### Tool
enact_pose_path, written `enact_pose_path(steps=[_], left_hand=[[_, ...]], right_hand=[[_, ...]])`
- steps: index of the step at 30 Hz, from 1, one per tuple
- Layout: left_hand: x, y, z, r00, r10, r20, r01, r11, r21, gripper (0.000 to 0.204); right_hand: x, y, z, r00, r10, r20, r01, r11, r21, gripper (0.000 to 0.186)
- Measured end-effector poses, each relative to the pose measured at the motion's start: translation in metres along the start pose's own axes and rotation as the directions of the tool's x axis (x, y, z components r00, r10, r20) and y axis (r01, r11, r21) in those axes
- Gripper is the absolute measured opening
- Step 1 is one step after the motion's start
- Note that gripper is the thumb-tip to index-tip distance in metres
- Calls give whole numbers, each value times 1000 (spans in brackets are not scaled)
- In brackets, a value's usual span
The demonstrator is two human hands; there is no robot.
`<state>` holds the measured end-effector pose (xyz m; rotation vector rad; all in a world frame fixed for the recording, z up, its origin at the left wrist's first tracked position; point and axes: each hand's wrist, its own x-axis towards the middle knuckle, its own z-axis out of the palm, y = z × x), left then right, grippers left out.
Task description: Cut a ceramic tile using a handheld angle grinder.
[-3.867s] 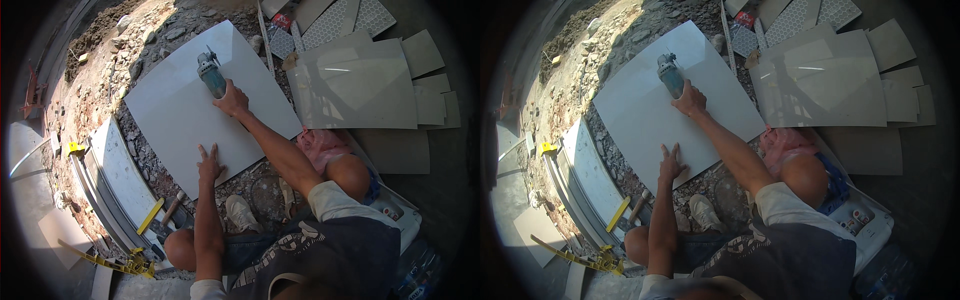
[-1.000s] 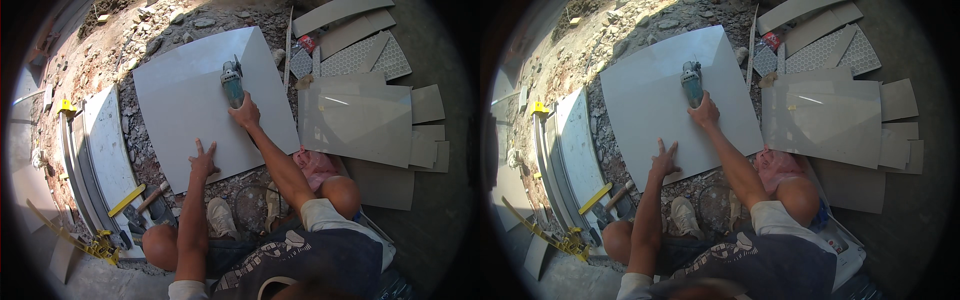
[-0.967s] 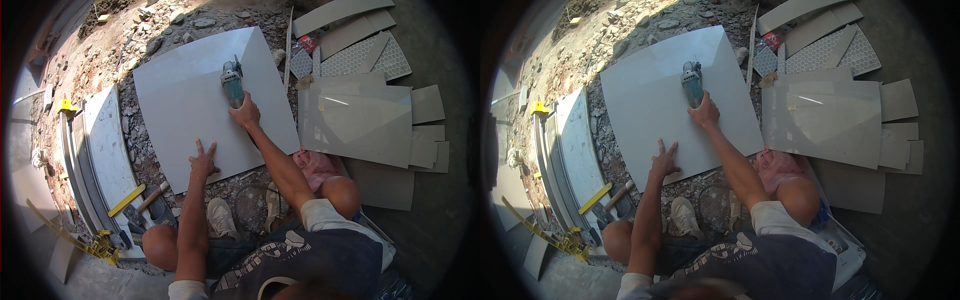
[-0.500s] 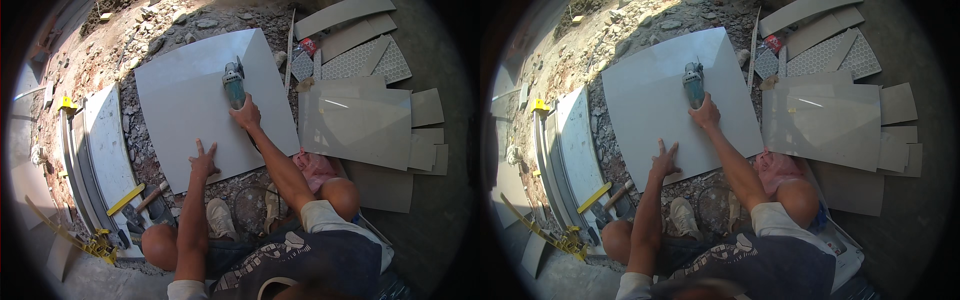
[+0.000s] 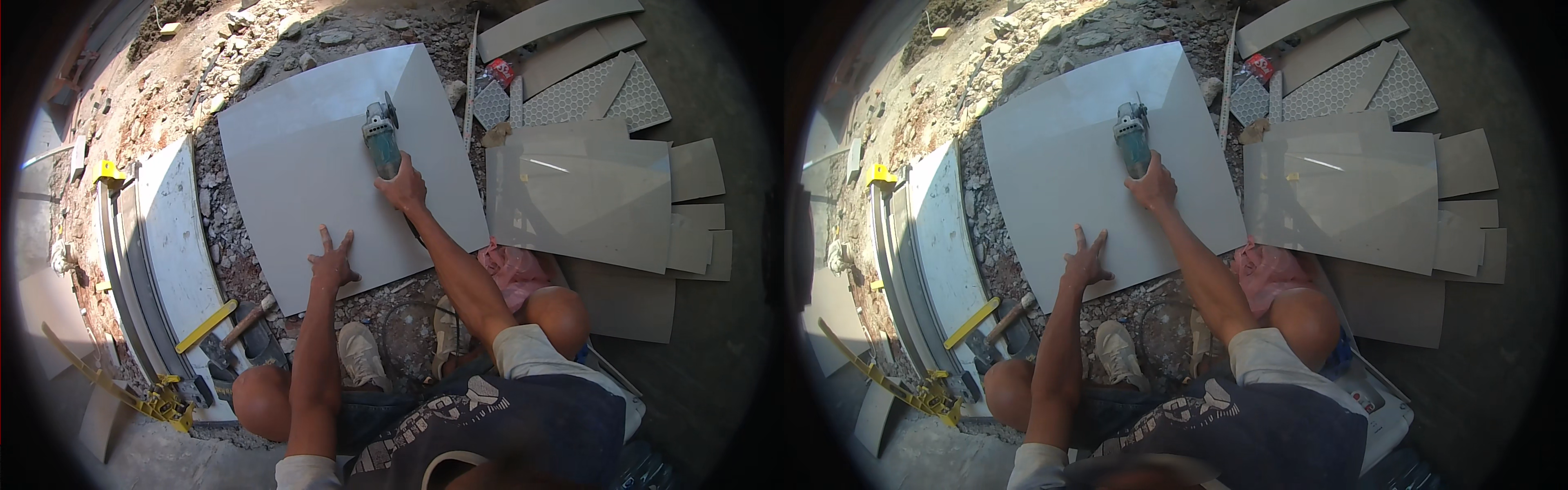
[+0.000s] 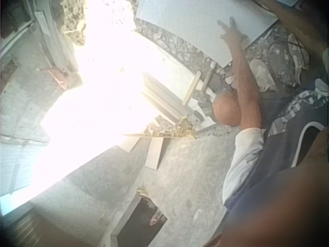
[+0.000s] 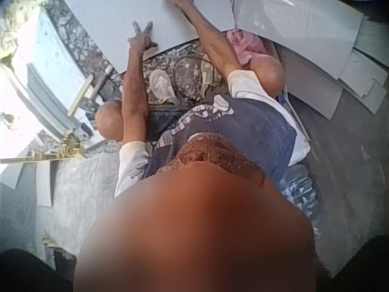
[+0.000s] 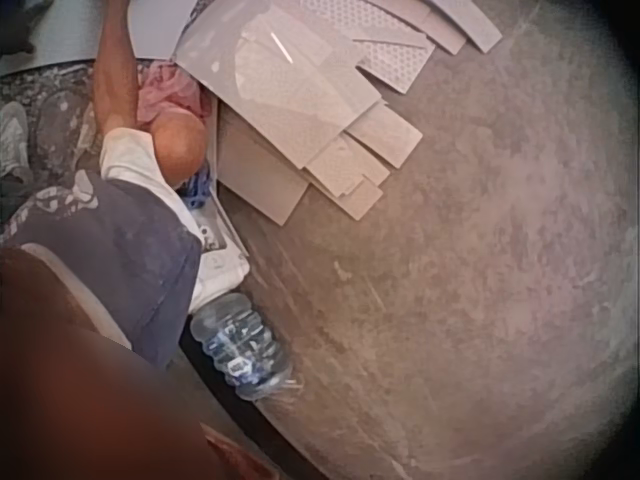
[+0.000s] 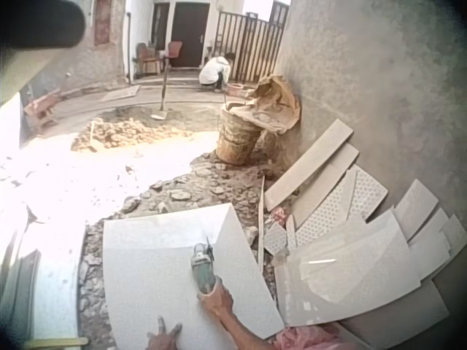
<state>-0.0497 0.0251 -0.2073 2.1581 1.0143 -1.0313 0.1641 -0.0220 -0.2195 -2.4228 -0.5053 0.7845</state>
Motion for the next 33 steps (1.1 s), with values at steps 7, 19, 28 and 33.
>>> enact_pose_path(steps=[7, 19, 28, 33], left_hand=[[0, -1, 0, 1000, 6, 13, -6, 1000, 12, 115], [0, 1, -2, 1000, 25, 10, -25, 999, 25, 117], [1, -1, 1, 999, 42, -3, -42, 999, 27, 117], [1, -4, 2, 998, 61, -25, -61, 998, 14, 116]], right_hand=[[-4, -1, -3, 1000, -1, 13, 1, 1000, 4, 83], [-9, 3, -5, 1000, 13, 23, -13, 1000, 18, 85], [-14, 6, -4, 999, 28, 24, -28, 999, 38, 83], [-18, 7, -5, 999, 24, 21, -25, 999, 48, 84]])
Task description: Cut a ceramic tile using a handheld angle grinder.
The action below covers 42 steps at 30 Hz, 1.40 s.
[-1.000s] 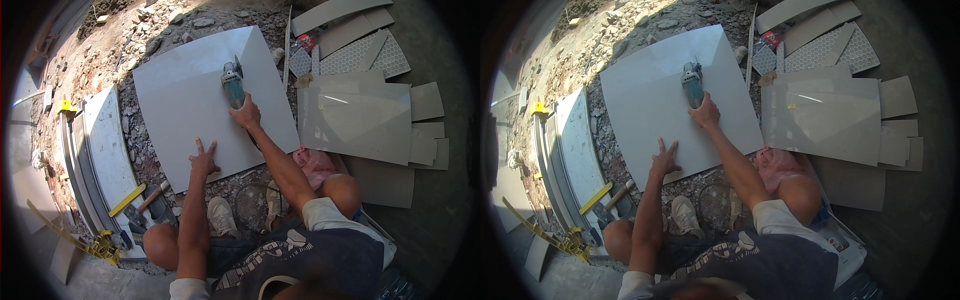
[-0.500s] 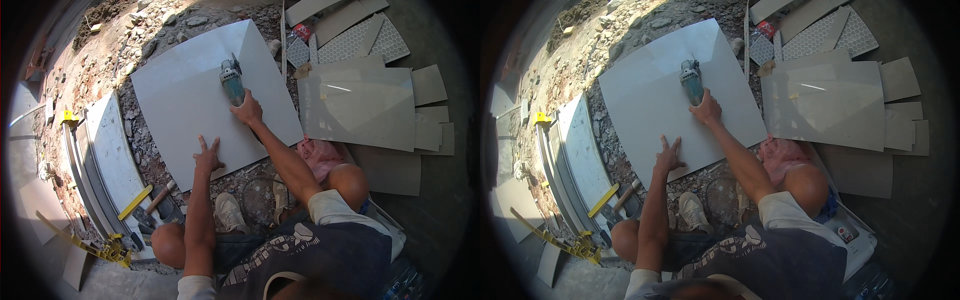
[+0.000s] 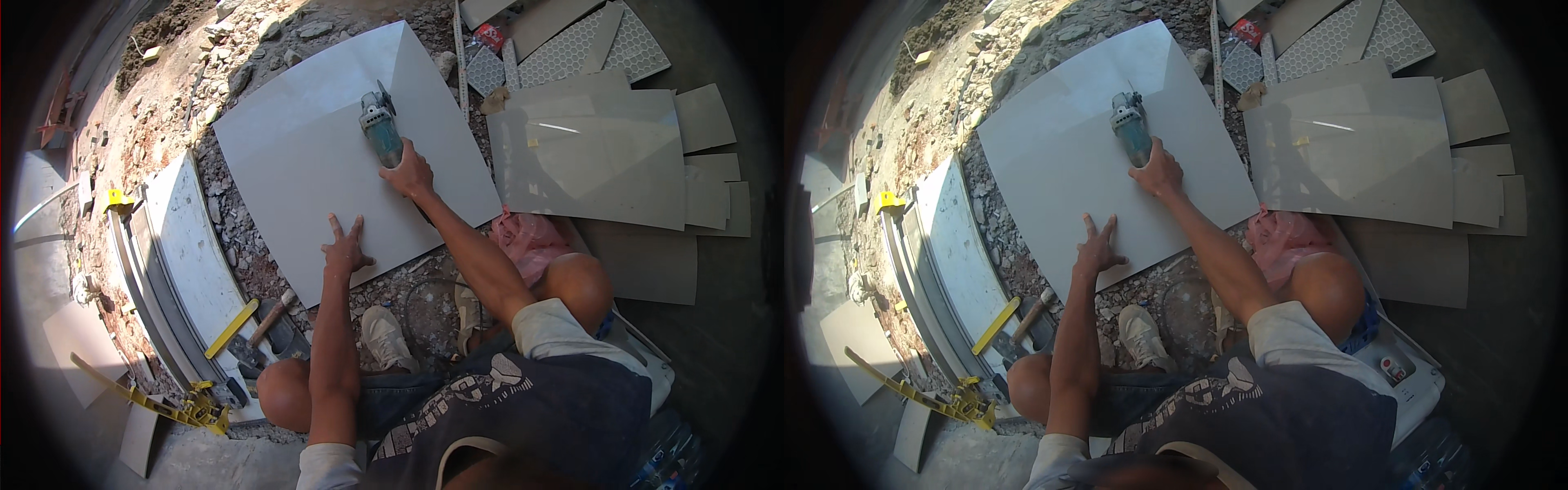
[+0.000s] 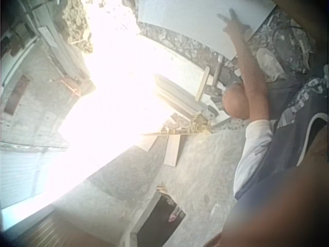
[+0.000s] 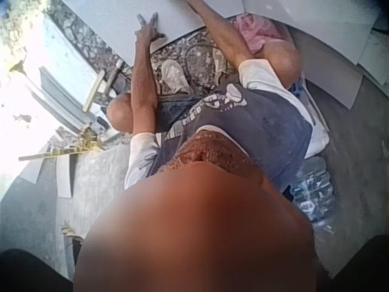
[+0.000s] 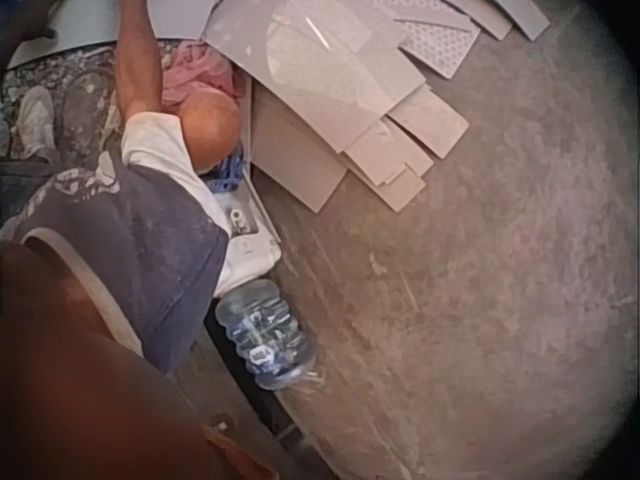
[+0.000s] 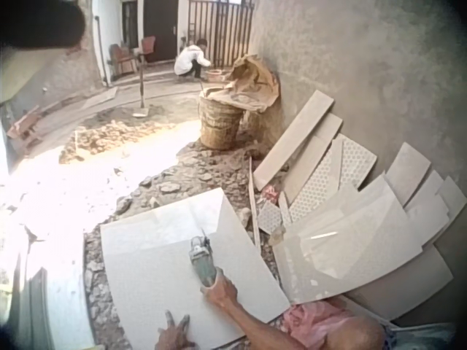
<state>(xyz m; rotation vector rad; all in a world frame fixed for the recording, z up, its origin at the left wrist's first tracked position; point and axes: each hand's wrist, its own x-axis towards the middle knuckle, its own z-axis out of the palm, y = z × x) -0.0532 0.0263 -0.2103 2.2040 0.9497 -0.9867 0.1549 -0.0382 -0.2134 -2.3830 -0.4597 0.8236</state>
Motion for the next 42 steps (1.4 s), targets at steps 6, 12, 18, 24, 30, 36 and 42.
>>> enact_pose_path(steps=[6, 12, 18, 24, 30, 36, 42], left_hand=[[1, 0, 0, 1000, -13, 0, 13, 1000, 4, 116], [0, 2, -1, 1000, -3, -3, 3, 1000, 6, 116], [1, 2, 1, 1000, 9, -11, -9, 1000, 5, 116], [0, 4, -2, 1000, 1, 10, -1, 1000, 3, 116], [-1, 3, -3, 1000, 1, 9, -1, 1000, 3, 116], [-2, 5, -5, 1000, 0, 20, 0, 1000, -3, 116], [-3, 6, -8, 999, 19, 29, -19, 1000, 19, 119]], right_hand=[[-1, 2, 1, 1000, 1, 2, -1, 1000, -4, 84], [1, 4, 0, 1000, 3, 9, -3, 1000, 1, 84], [3, 7, 2, 1000, 2, 4, -2, 1000, -1, 84], [2, 9, 3, 1000, 0, 2, 0, 1000, 4, 83], [0, 10, 3, 1000, -7, 3, 7, 1000, 7, 83], [0, 13, 4, 1000, -5, -3, 5, 1000, 3, 83], [-3, 11, 1, 1000, 3, 11, -4, 1000, 16, 83]])
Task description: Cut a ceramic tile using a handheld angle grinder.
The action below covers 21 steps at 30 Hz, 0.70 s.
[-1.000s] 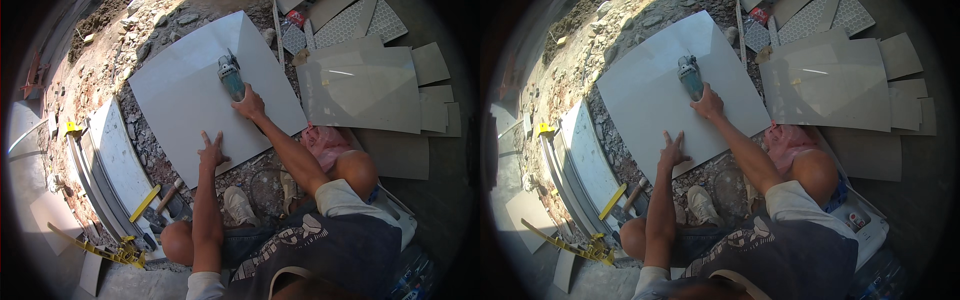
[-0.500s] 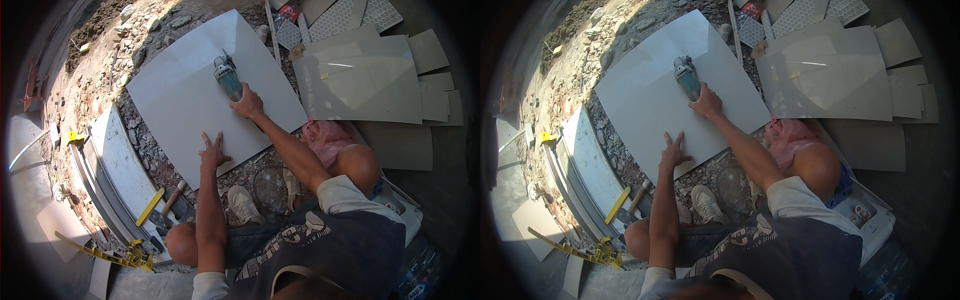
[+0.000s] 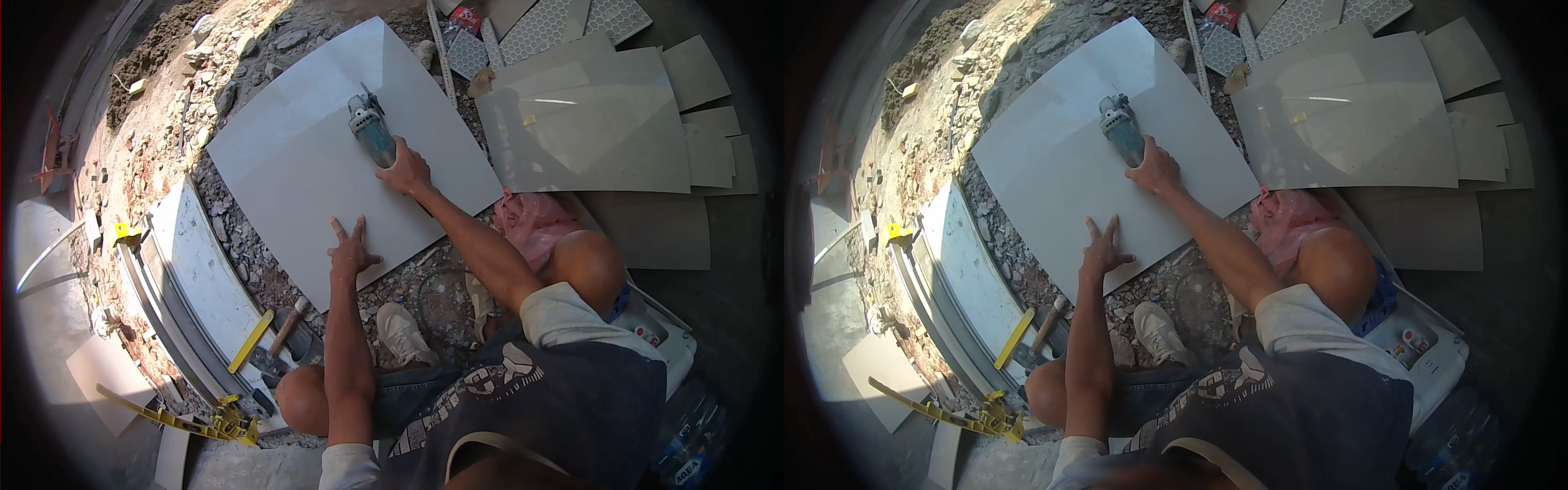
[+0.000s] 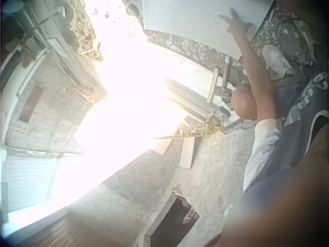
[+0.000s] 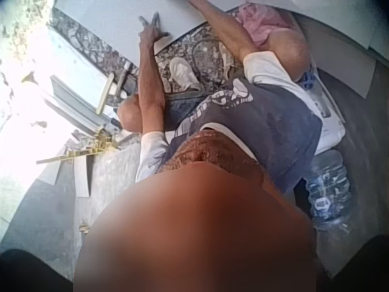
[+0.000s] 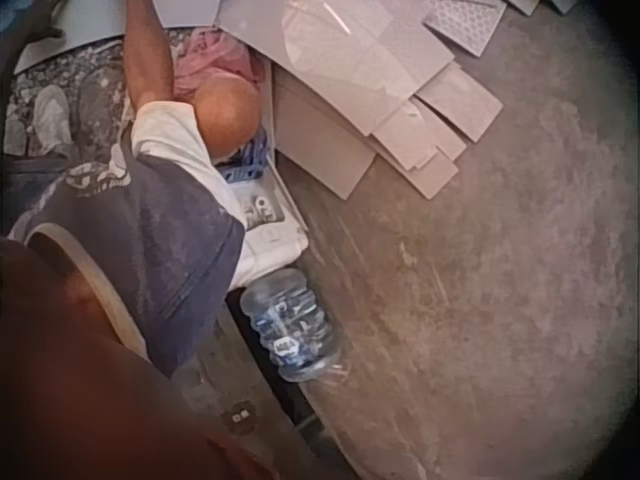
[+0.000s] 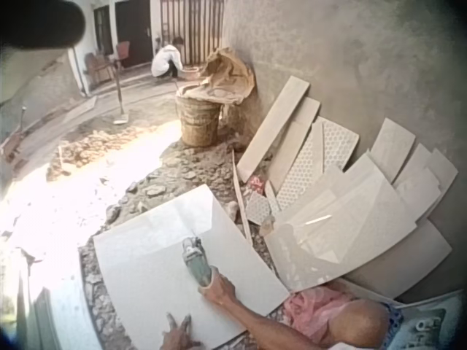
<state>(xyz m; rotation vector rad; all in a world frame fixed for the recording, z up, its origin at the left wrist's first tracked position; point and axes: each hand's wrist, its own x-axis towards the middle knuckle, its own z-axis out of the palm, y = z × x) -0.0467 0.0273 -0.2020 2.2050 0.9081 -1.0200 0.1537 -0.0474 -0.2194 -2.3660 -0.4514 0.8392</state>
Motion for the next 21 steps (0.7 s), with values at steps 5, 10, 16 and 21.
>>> enact_pose_path(steps=[5, 10, 16, 21], left_hand=[[2, 0, 2, 1000, 3, -12, -2, 1000, 26, 119], [3, -2, 4, 1000, 4, -27, -3, 1000, 30, 119], [1, 0, 0, 1000, 5, -7, -5, 1000, -2, 120], [3, -2, 2, 1000, 11, -3, -11, 1000, -13, 120]], right_hand=[[0, 1, -1, 1000, -5, 15, 4, 1000, 12, 84], [-3, 0, -2, 1000, 5, 16, -5, 1000, 4, 84], [-4, 2, -2, 1000, 0, 12, 0, 1000, 7, 82], [-4, 4, 0, 1000, 0, 11, 0, 1000, 5, 83]])
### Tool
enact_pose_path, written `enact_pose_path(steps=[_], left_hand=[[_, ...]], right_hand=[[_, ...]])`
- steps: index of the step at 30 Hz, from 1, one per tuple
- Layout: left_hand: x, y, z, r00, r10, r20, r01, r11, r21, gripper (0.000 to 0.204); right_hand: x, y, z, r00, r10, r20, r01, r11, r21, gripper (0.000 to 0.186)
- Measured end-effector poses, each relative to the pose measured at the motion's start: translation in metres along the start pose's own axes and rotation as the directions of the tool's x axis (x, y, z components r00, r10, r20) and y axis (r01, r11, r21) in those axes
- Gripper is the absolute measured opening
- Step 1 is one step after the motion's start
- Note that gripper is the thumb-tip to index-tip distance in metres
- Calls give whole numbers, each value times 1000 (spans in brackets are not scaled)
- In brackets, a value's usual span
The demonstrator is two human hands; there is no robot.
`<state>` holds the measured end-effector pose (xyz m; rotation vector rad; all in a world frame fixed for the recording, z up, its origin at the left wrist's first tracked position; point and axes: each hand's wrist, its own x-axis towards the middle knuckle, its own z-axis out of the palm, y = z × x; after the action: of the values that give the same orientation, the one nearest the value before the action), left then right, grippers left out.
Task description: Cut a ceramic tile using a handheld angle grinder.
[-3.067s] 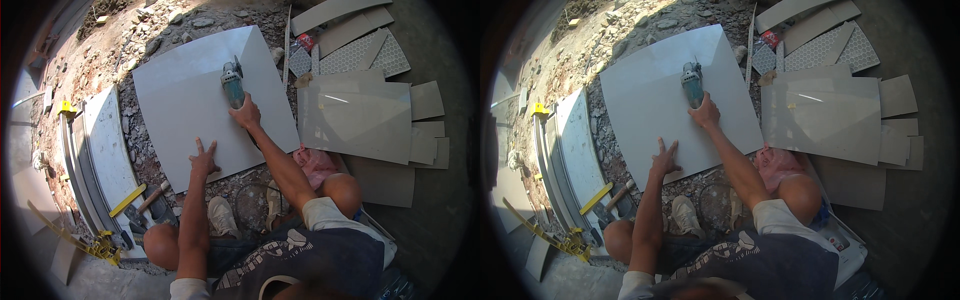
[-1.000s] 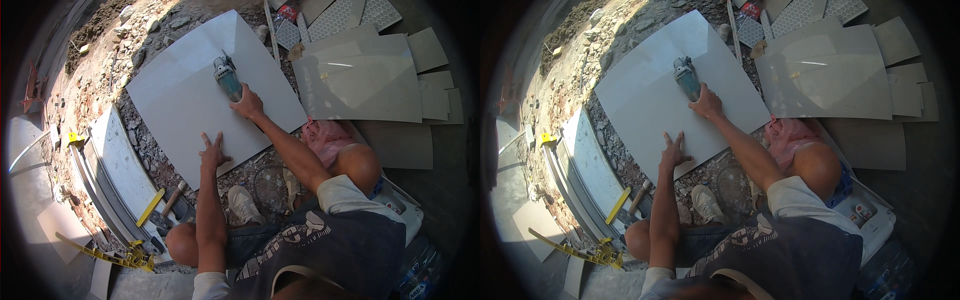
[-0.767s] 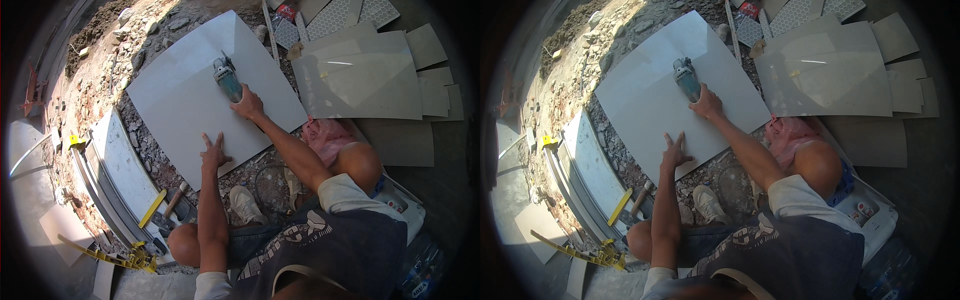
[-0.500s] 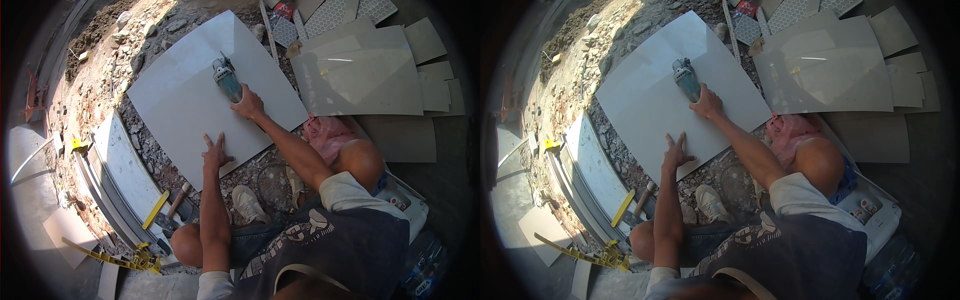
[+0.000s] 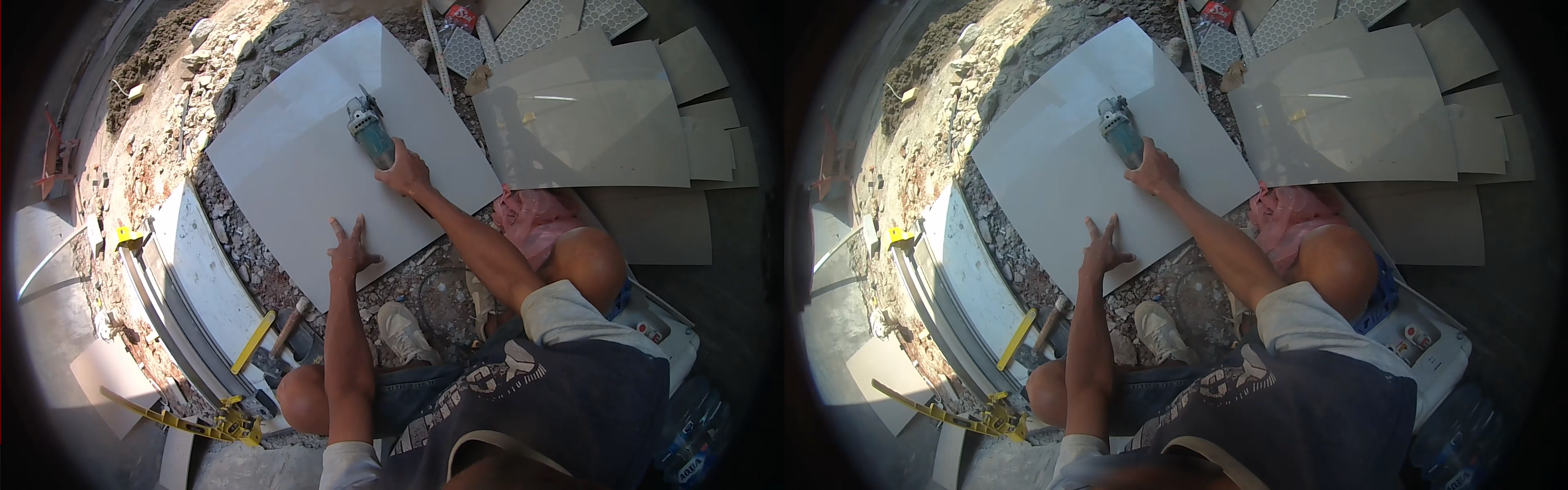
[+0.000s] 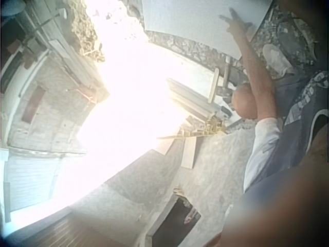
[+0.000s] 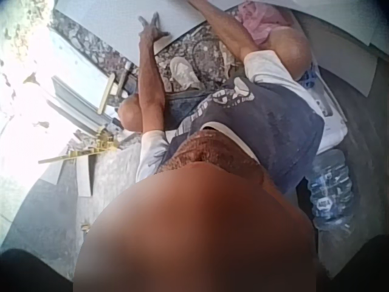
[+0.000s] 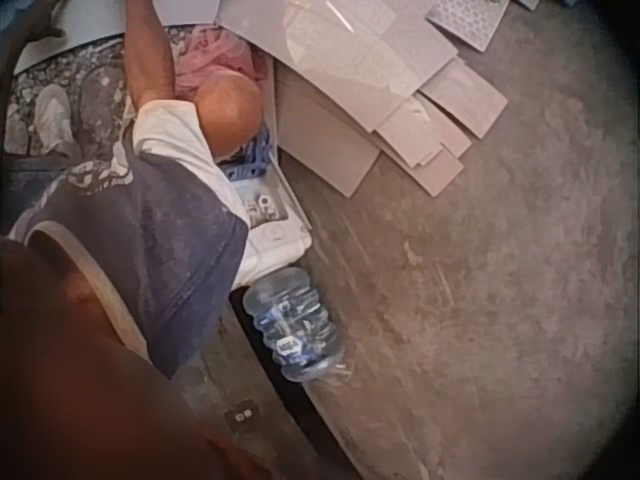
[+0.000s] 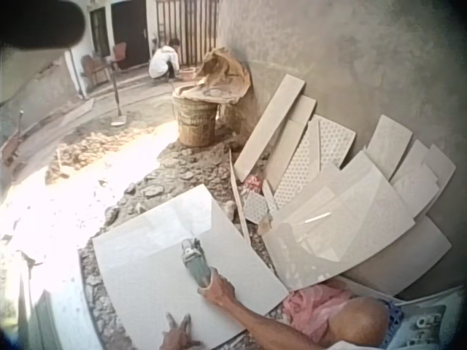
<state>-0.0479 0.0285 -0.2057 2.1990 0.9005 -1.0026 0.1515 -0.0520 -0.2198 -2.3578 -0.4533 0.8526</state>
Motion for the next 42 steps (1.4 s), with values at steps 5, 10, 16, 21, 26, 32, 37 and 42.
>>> enact_pose_path(steps=[5, 10, 16, 21, 26, 32, 37, 42], left_hand=[[2, -2, 4, 1000, -5, -16, 5, 1000, 16, 119], [1, 2, 2, 1000, -17, -12, 17, 1000, 22, 117], [0, 1, 0, 1000, 12, -13, -11, 999, 39, 120], [-1, 2, -1, 1000, -4, -11, 4, 999, 49, 121], [-1, 1, 2, 1000, -6, -26, 7, 999, 33, 118], [0, 0, 4, 999, -3, -35, 4, 1000, 12, 116], [0, -1, 4, 999, 1, -44, 0, 1000, 15, 116], [1, 1, 3, 999, -14, -34, 14, 1000, 11, 116]], right_hand=[[-1, -1, 0, 1000, 2, -1, -2, 1000, 3, 84], [-1, 1, -1, 1000, 15, -1, -15, 1000, 8, 84], [-3, 0, -2, 1000, 12, -1, -12, 1000, 14, 84], [-4, 2, -1, 1000, 7, 2, -7, 1000, 10, 83], [-6, 3, -1, 1000, 6, 6, -6, 1000, 16, 83], [-7, 4, -3, 1000, 18, 24, -18, 1000, -2, 83], [-10, 1, -6, 998, 34, 48, -35, 999, 7, 84], [-10, 2, -7, 998, 39, 50, -38, 999, -15, 85]])
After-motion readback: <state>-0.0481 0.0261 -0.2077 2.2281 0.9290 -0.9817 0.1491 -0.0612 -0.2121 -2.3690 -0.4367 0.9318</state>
